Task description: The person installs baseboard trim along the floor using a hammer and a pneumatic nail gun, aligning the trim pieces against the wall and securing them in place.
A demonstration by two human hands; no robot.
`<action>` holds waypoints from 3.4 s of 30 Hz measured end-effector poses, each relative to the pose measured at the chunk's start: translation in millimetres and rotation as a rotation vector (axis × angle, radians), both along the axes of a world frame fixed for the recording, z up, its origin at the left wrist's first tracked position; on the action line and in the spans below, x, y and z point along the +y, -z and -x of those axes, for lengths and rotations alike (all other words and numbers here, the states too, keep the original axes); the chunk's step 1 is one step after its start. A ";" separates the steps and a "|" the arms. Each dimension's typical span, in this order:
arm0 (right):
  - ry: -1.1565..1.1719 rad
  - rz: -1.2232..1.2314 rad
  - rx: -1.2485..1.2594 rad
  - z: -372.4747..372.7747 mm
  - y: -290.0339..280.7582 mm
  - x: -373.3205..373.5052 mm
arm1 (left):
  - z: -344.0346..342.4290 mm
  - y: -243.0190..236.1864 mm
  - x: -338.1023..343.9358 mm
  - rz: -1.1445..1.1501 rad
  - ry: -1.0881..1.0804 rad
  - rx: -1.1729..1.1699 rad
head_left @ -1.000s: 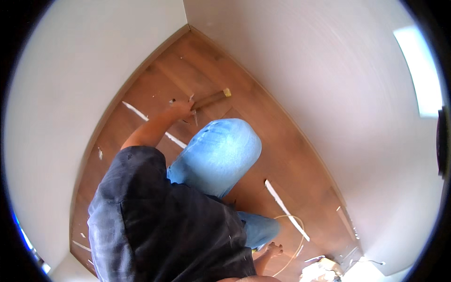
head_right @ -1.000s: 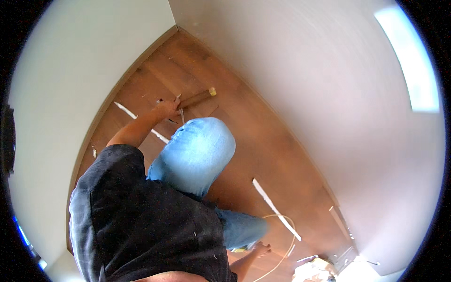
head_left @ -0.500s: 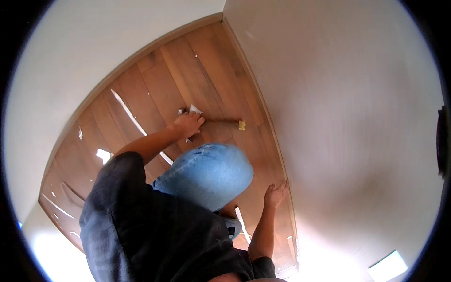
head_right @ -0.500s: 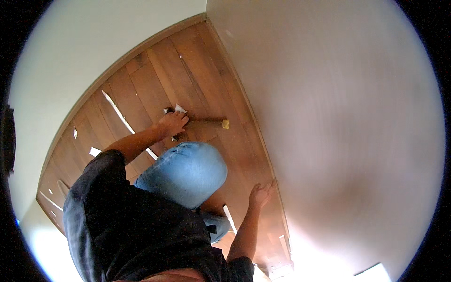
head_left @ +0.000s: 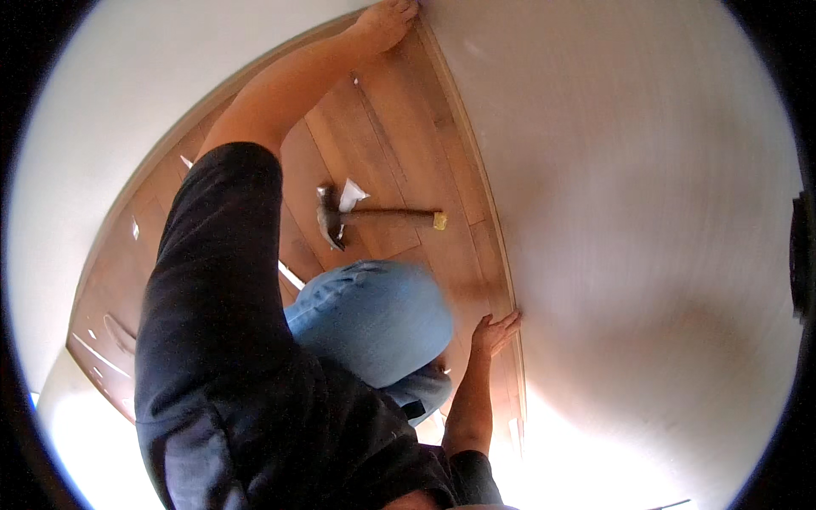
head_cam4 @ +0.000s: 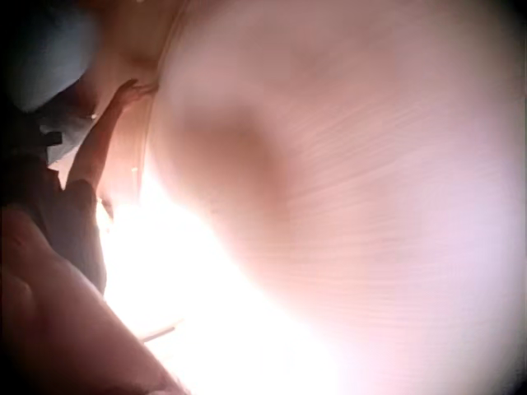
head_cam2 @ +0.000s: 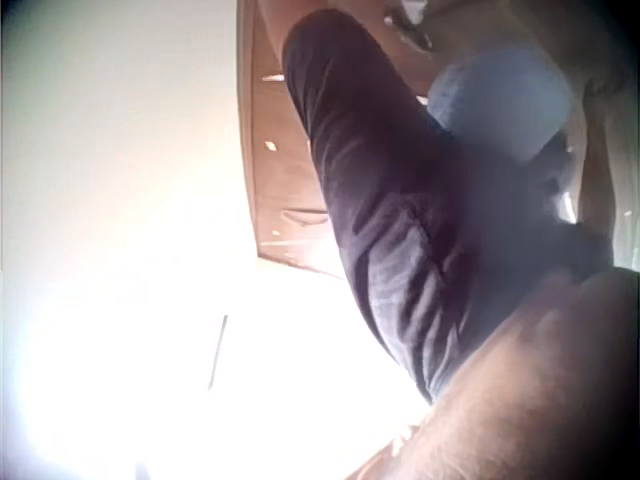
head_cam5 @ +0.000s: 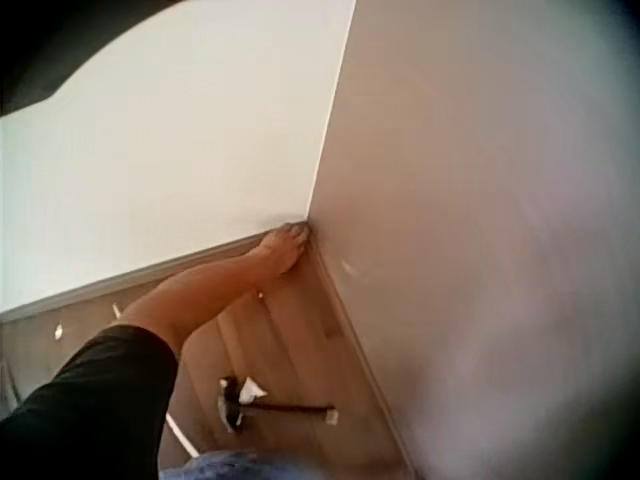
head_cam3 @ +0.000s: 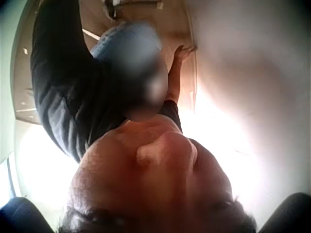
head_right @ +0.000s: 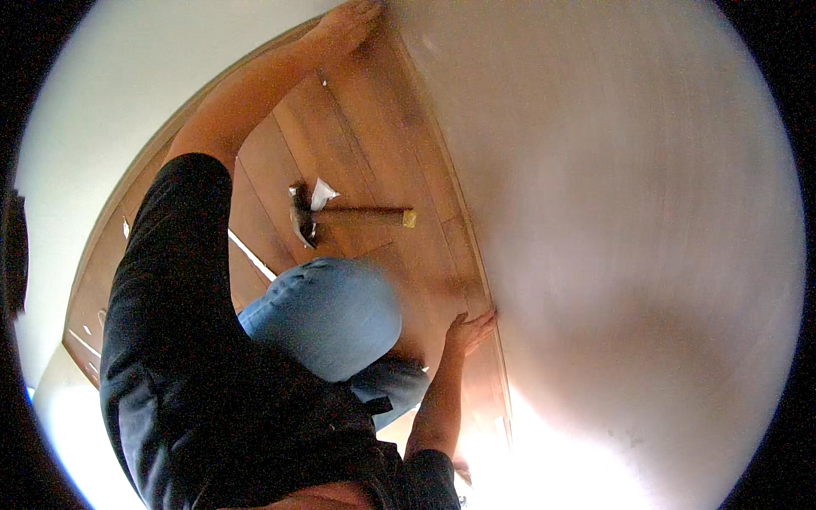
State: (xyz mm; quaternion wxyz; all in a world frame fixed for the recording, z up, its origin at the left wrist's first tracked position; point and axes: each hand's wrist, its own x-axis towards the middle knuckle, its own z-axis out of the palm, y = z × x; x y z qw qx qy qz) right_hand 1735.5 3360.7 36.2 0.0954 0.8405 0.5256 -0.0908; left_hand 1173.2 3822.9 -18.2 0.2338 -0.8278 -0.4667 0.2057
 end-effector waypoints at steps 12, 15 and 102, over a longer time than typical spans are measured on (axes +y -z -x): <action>0.008 -0.073 -0.044 -21.1 30.6 -16.2 | -45.6 -75.8 -32.0 0.339 -0.290 0.198; 0.008 -0.093 -0.061 -23.0 35.0 -13.6 | -46.1 -12.1 -41.7 0.294 -0.420 -0.437; 1.375 -0.637 1.277 -129.7 86.7 -38.0 | -332.9 17.9 -211.3 1.015 -0.759 -1.311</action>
